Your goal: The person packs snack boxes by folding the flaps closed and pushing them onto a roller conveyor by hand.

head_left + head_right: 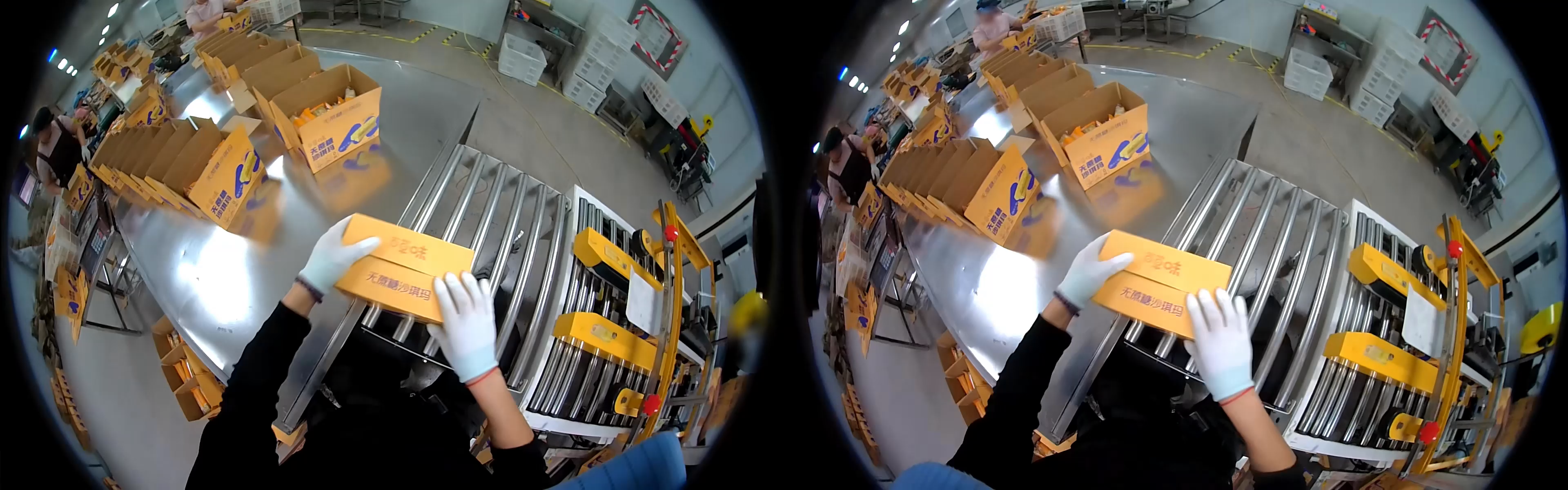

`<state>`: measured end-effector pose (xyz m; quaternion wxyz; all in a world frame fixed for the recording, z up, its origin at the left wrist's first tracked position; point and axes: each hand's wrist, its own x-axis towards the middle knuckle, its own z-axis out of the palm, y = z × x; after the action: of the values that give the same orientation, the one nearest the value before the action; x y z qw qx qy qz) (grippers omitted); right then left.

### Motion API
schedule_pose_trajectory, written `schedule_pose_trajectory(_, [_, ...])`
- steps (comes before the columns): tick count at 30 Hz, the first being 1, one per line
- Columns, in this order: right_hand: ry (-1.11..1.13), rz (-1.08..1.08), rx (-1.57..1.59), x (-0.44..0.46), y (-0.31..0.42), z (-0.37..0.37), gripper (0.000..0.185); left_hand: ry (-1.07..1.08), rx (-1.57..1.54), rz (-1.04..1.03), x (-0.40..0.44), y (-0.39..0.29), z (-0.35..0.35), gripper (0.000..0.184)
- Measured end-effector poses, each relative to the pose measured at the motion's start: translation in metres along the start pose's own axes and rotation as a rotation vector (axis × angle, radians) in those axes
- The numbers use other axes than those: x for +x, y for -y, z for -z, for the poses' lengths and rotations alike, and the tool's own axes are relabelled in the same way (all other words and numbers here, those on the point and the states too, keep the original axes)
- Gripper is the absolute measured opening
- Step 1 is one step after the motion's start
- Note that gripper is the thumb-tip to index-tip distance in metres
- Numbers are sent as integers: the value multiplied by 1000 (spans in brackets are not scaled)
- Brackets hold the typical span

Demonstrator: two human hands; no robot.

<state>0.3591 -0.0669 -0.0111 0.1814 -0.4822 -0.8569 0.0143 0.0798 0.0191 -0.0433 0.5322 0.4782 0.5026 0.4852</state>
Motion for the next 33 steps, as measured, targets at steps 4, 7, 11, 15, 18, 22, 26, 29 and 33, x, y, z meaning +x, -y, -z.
schedule_pose_trajectory(4, [85,-230,-218,-11,-59,20,97,1,125,-48,54,-5,-94,44])
schedule_pose_trajectory(7, [21,-363,-274,3,-114,22,108,-169,283,-322,61,3,-206,51])
schedule_pose_trajectory(11, [-37,-443,-452,8,-173,15,100,832,380,-32,59,4,-246,67])
schedule_pose_trajectory(15, [-144,-409,-403,-27,-195,29,82,321,590,-512,100,-19,-146,62])
schedule_pose_trajectory(18, [-182,-418,-388,-30,-197,29,52,-239,761,-461,170,-60,-29,53])
schedule_pose_trajectory(22, [-272,-380,1,-31,-181,4,45,-678,1589,-396,199,-75,73,33])
schedule_pose_trajectory(26, [-256,-274,428,-23,-137,-45,50,-491,1338,-327,180,-14,81,27])
schedule_pose_trajectory(29, [-294,-196,297,6,-105,-44,58,-342,1133,-523,88,-12,39,27])
schedule_pose_trajectory(33, [-244,-71,135,43,-65,3,98,142,839,-666,-2,-46,23,15])
